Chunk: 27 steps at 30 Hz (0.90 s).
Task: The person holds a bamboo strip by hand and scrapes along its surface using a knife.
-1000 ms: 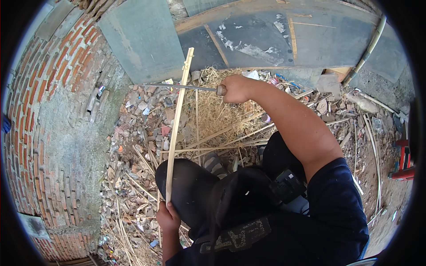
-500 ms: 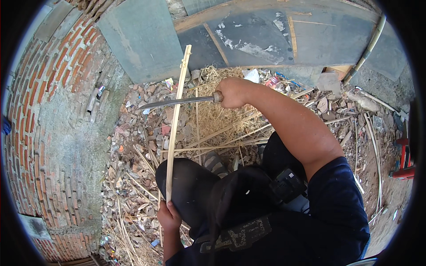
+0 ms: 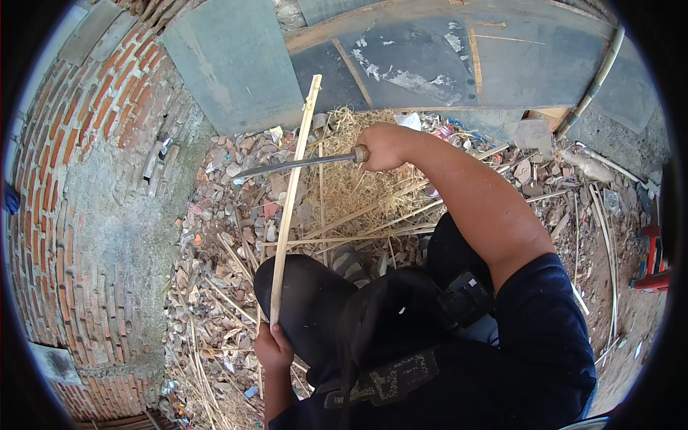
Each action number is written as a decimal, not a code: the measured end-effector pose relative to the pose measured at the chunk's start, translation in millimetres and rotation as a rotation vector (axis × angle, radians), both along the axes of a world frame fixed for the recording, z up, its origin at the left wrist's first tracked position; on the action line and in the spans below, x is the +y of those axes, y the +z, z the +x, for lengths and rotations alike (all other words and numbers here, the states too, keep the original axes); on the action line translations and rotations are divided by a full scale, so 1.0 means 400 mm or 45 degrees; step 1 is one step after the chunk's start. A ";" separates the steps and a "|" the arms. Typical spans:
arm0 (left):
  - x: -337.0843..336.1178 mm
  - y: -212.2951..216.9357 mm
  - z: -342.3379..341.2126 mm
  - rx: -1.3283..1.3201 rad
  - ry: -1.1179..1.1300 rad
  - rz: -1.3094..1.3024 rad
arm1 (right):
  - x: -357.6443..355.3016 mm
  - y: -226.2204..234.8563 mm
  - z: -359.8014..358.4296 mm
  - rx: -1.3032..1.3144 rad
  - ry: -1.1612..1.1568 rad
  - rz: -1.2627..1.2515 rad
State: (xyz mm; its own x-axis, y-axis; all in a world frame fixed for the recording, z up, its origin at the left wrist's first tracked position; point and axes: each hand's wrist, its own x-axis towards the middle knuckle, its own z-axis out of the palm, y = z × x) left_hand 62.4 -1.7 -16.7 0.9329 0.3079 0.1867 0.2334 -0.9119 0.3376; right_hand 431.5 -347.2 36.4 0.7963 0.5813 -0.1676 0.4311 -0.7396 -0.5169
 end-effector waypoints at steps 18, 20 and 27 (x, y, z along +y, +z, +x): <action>-0.001 -0.003 0.001 -0.016 -0.020 -0.020 | 0.004 -0.002 -0.001 -0.013 0.025 0.067; -0.002 -0.005 0.000 -0.014 -0.002 -0.012 | 0.003 0.001 -0.004 -0.019 0.027 0.070; -0.013 0.005 0.005 -0.017 -0.003 -0.061 | 0.002 0.010 -0.010 -0.030 0.028 0.083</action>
